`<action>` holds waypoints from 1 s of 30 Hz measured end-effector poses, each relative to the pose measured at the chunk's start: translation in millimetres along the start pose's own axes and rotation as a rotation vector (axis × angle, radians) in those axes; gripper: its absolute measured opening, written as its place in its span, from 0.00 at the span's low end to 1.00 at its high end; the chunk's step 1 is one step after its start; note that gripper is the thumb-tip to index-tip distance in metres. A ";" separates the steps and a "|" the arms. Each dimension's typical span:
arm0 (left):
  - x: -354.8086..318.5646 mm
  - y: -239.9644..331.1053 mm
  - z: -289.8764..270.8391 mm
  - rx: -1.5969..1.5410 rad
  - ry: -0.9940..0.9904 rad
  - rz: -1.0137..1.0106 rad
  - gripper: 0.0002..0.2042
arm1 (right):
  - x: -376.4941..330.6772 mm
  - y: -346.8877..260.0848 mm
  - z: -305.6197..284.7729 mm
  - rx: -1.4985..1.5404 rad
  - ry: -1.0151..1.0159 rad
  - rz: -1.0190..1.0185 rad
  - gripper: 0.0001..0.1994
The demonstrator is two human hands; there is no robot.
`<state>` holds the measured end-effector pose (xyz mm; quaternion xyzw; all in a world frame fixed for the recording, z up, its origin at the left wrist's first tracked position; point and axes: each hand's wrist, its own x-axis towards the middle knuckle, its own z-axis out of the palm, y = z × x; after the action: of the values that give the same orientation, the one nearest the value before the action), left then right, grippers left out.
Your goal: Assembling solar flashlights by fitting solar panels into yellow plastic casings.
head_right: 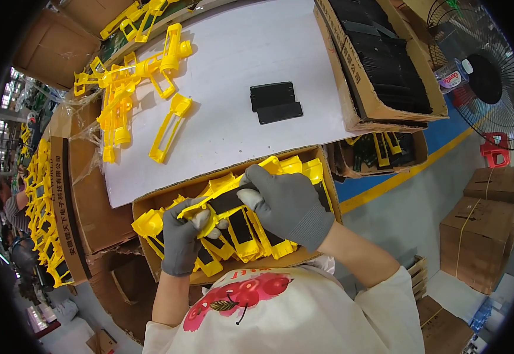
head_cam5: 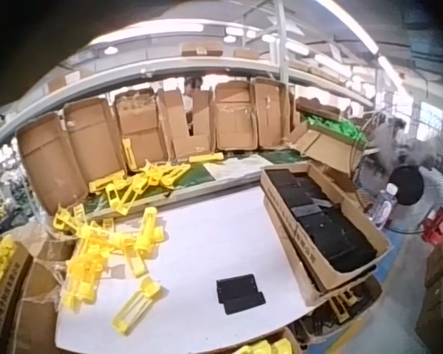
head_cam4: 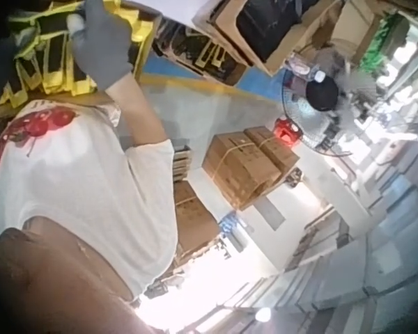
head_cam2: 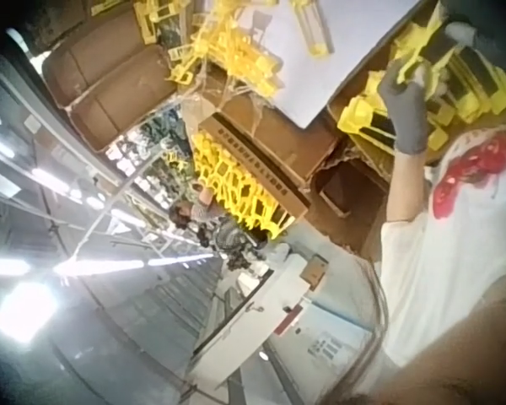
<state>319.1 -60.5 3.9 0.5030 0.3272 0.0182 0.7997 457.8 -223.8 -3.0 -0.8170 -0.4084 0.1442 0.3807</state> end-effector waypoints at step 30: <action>0.7 74.6 -69.2 1.196 -0.257 -0.157 0.15 | -15.8 4.4 -2.0 0.213 -0.083 0.250 0.23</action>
<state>304.5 31.4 45.0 0.8370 0.2178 -0.2882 0.4109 451.4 -238.7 -6.1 -0.8097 -0.3014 0.2667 0.4271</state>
